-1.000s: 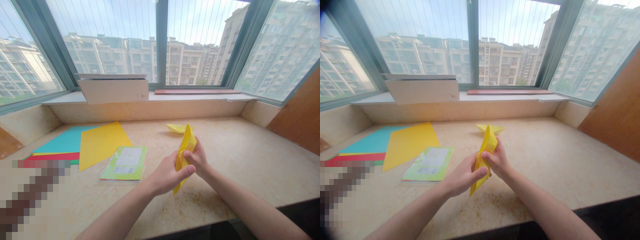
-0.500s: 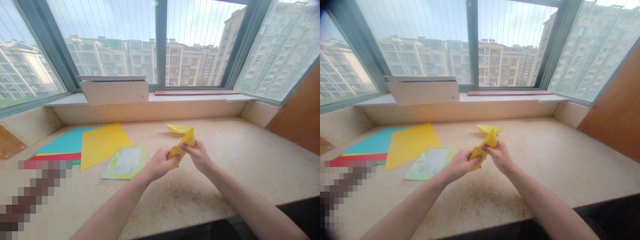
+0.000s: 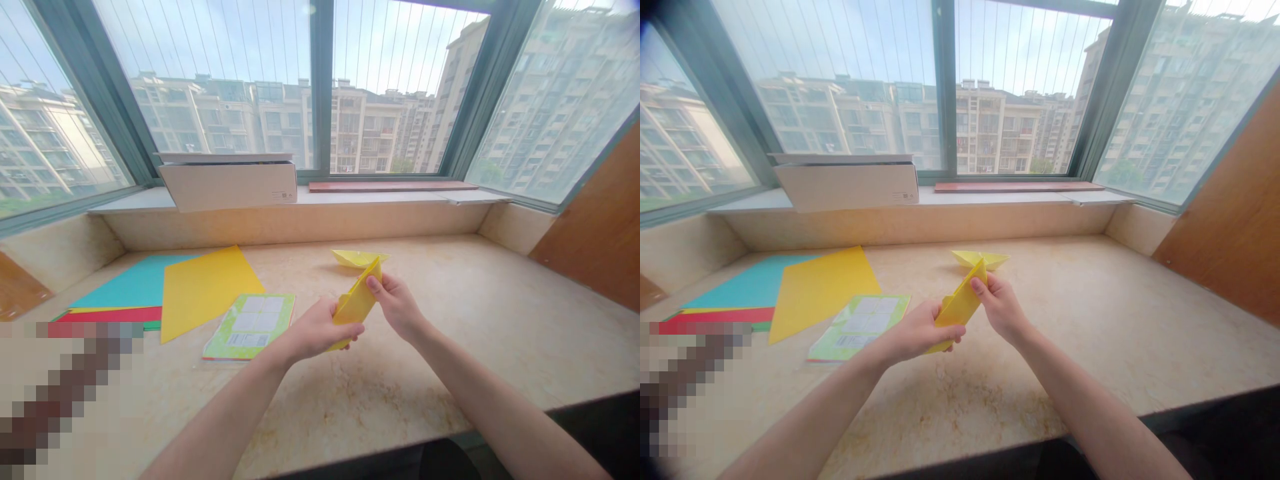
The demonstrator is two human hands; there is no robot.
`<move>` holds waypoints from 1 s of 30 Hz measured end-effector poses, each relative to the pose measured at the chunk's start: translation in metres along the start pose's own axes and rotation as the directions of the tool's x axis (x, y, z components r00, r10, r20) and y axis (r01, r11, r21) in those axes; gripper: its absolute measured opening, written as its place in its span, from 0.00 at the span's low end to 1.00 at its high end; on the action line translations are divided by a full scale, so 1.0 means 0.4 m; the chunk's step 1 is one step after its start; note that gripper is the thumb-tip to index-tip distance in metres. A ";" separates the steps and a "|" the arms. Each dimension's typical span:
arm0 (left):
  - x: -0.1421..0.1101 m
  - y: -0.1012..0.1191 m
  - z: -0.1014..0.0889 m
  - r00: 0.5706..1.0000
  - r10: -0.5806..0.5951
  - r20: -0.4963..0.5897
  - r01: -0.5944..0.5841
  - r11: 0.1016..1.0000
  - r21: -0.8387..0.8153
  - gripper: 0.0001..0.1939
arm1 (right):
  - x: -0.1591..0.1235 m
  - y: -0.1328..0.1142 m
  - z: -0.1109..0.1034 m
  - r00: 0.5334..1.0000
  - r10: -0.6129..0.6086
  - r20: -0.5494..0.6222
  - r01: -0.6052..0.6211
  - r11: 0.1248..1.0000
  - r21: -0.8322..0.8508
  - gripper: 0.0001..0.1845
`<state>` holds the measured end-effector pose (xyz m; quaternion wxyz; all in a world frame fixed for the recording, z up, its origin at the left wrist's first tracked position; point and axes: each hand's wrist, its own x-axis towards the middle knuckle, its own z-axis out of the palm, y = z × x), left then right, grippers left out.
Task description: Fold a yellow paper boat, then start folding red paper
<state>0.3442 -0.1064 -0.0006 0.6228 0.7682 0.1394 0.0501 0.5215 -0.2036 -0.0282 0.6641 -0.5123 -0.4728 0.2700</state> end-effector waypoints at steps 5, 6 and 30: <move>0.002 -0.006 -0.017 1.000 0.009 -0.011 -0.009 0.999 0.037 0.07 | 0.001 -0.040 -0.035 0.972 0.043 0.231 -0.033 0.998 -0.045 0.30; 0.003 -0.007 -0.018 1.000 0.004 -0.028 -0.003 0.999 0.044 0.07 | -0.001 -0.048 -0.042 0.960 0.050 0.276 -0.035 0.998 -0.057 0.30; 0.007 -0.013 -0.001 0.946 0.189 -0.262 -0.164 0.980 0.113 0.27 | -0.003 -0.005 0.001 0.979 0.024 0.204 -0.024 1.000 -0.001 0.26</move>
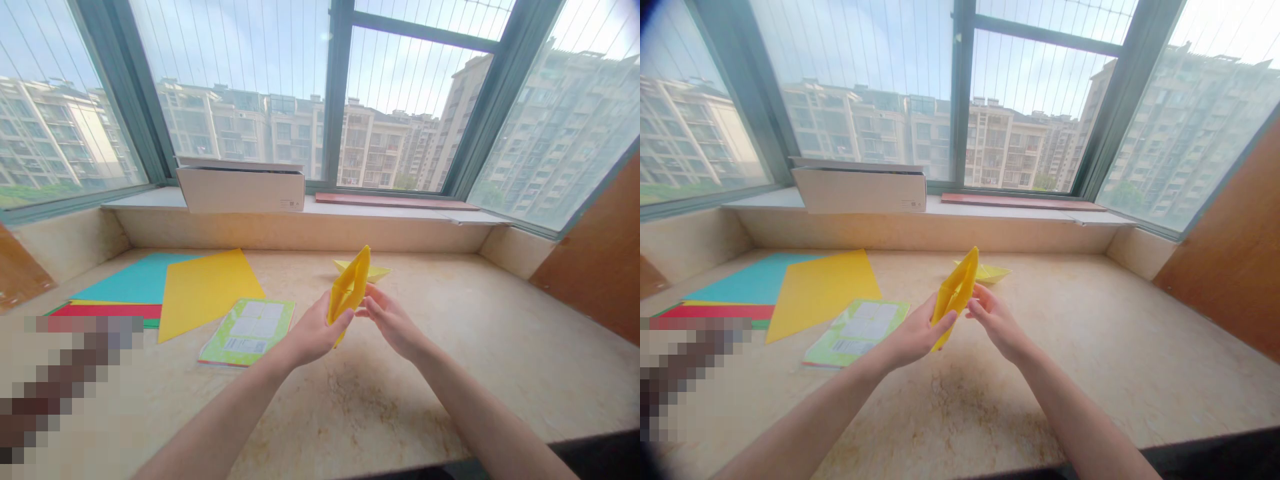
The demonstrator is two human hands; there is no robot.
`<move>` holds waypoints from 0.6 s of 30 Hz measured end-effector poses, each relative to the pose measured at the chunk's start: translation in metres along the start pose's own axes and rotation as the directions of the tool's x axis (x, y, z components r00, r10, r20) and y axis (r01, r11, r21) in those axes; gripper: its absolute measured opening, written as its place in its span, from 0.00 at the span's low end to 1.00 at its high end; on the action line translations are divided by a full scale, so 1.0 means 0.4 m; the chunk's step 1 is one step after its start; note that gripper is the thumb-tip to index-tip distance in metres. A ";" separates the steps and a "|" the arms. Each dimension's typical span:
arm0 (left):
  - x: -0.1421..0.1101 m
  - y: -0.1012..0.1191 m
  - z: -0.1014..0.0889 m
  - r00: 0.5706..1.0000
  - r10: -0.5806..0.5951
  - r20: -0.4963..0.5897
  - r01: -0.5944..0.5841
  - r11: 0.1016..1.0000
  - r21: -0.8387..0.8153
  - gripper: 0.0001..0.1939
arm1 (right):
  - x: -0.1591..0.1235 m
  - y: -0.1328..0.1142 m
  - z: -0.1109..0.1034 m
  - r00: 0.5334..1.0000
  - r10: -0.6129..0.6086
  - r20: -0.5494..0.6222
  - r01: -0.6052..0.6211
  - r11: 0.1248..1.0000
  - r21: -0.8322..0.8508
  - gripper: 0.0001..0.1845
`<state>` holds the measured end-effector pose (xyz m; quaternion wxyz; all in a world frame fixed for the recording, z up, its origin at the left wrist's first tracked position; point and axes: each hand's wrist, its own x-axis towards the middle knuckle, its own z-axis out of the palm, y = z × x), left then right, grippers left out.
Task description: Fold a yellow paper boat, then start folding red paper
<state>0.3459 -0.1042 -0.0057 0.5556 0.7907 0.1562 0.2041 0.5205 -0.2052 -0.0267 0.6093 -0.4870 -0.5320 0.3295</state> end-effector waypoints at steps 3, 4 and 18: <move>-0.002 -0.002 0.009 0.997 -0.032 0.063 0.035 0.998 -0.046 0.28 | 0.000 -0.006 0.008 1.000 0.007 0.014 -0.007 1.000 -0.012 0.22; -0.001 -0.003 0.012 0.997 -0.032 0.067 0.035 0.998 -0.054 0.28 | 0.000 -0.006 0.009 1.000 0.011 0.009 -0.011 1.000 -0.024 0.22; 0.017 -0.020 0.031 0.985 -0.171 -0.029 0.151 0.925 -0.348 0.15 | -0.010 0.008 0.032 0.994 -0.005 -0.106 -0.023 0.963 -0.267 0.19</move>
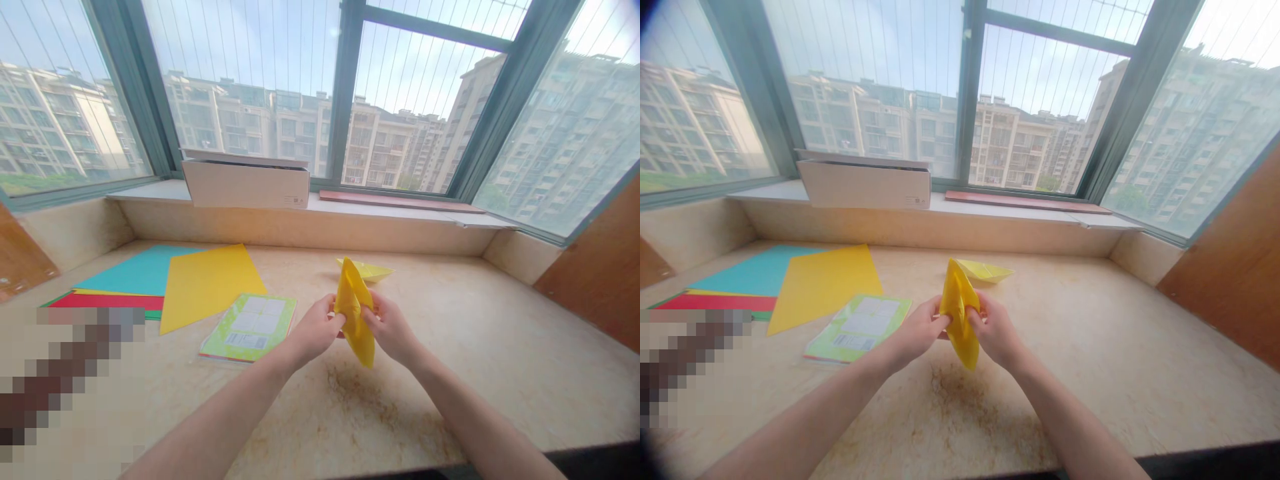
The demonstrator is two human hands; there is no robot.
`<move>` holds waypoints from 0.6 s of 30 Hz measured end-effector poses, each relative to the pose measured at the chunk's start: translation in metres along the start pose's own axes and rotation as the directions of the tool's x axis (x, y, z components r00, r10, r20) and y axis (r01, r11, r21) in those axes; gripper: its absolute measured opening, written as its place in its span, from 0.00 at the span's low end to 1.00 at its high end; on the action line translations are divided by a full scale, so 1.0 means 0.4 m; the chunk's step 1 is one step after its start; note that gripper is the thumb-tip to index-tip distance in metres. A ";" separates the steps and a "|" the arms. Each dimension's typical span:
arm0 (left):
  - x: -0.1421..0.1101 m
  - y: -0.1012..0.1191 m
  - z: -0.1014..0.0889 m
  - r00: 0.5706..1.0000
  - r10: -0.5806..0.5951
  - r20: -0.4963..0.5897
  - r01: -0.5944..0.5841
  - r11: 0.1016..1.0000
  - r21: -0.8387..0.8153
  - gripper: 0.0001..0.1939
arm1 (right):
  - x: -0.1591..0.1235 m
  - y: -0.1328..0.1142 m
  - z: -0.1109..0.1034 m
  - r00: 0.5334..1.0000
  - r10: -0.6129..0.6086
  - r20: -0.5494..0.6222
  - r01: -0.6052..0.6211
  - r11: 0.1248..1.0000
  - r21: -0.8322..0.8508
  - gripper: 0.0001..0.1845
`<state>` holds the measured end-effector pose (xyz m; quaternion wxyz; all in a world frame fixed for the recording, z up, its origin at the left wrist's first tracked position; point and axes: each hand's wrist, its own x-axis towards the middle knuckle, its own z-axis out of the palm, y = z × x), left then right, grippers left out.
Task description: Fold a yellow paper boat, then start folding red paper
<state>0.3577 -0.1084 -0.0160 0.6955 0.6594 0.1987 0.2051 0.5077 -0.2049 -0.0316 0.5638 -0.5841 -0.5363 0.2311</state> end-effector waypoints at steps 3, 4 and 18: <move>-0.001 -0.002 0.004 1.000 0.008 -0.002 -0.008 1.000 0.019 0.13 | -0.002 0.004 -0.001 0.999 0.022 -0.035 -0.025 0.997 -0.072 0.14; -0.001 -0.003 0.005 1.000 0.012 0.006 -0.012 1.000 0.018 0.13 | -0.002 0.003 -0.003 0.999 0.031 -0.040 -0.035 0.996 -0.087 0.13; 0.007 -0.002 -0.013 0.985 -0.088 -0.151 0.056 0.977 -0.204 0.20 | -0.006 -0.011 -0.043 0.976 0.102 0.191 -0.115 0.992 0.058 0.36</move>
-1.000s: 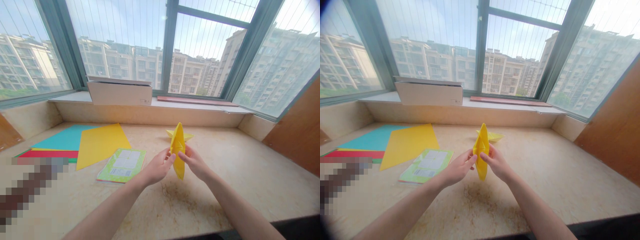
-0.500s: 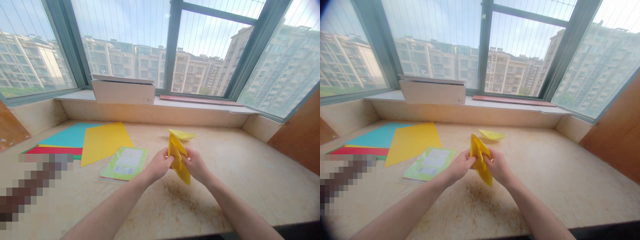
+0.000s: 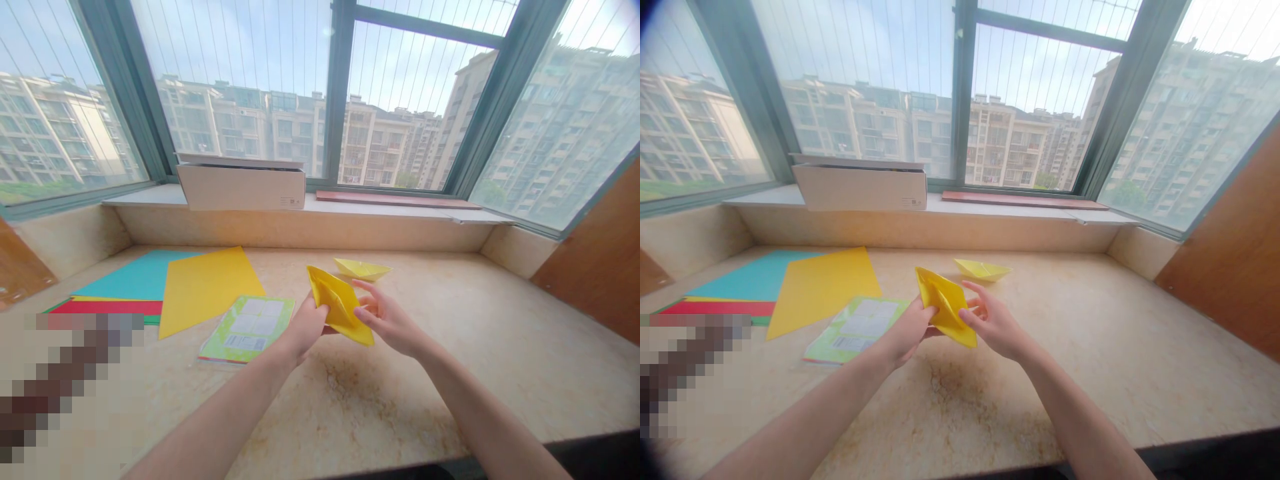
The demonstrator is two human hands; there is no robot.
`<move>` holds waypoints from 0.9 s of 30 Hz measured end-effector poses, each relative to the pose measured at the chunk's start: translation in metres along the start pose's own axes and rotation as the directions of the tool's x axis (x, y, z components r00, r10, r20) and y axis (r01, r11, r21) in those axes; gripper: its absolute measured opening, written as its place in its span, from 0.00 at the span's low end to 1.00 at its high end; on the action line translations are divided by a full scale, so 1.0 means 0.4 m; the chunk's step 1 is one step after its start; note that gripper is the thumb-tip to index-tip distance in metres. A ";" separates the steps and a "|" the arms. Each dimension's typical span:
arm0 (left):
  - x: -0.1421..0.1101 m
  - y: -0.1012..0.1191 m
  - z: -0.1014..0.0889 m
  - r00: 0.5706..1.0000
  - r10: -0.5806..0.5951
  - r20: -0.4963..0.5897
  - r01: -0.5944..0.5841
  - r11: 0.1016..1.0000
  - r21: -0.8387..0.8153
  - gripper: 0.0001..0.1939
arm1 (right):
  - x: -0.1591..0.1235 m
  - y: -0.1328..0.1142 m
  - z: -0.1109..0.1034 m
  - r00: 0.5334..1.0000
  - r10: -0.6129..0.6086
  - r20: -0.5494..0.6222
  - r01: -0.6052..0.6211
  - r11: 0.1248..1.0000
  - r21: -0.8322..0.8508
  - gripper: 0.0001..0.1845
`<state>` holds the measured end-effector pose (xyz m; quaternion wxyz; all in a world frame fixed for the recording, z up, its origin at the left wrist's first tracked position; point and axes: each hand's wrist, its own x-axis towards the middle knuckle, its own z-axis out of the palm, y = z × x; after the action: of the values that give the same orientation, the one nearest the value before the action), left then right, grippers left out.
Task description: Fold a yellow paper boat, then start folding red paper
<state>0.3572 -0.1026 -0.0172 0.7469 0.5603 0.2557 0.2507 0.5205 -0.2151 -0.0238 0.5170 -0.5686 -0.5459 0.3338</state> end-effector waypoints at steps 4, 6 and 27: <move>0.007 0.009 -0.009 0.999 0.013 -0.034 -0.015 0.999 -0.039 0.16 | -0.014 -0.026 -0.001 0.993 -0.029 0.115 0.034 0.999 -0.036 0.39; 0.006 0.015 -0.009 1.000 0.012 -0.004 -0.012 0.999 -0.042 0.15 | -0.019 -0.034 0.001 0.990 -0.055 0.131 0.063 0.996 -0.060 0.39; 0.074 0.010 -0.106 0.958 0.251 -0.137 -0.182 0.905 0.384 0.10 | 0.023 0.029 -0.100 0.973 0.095 -0.210 -0.143 0.964 -0.224 0.19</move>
<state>0.3506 -0.0519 -0.0265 0.5694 0.6895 0.3018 0.3306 0.5631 -0.2134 -0.0235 0.4756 -0.6885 -0.4928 0.2386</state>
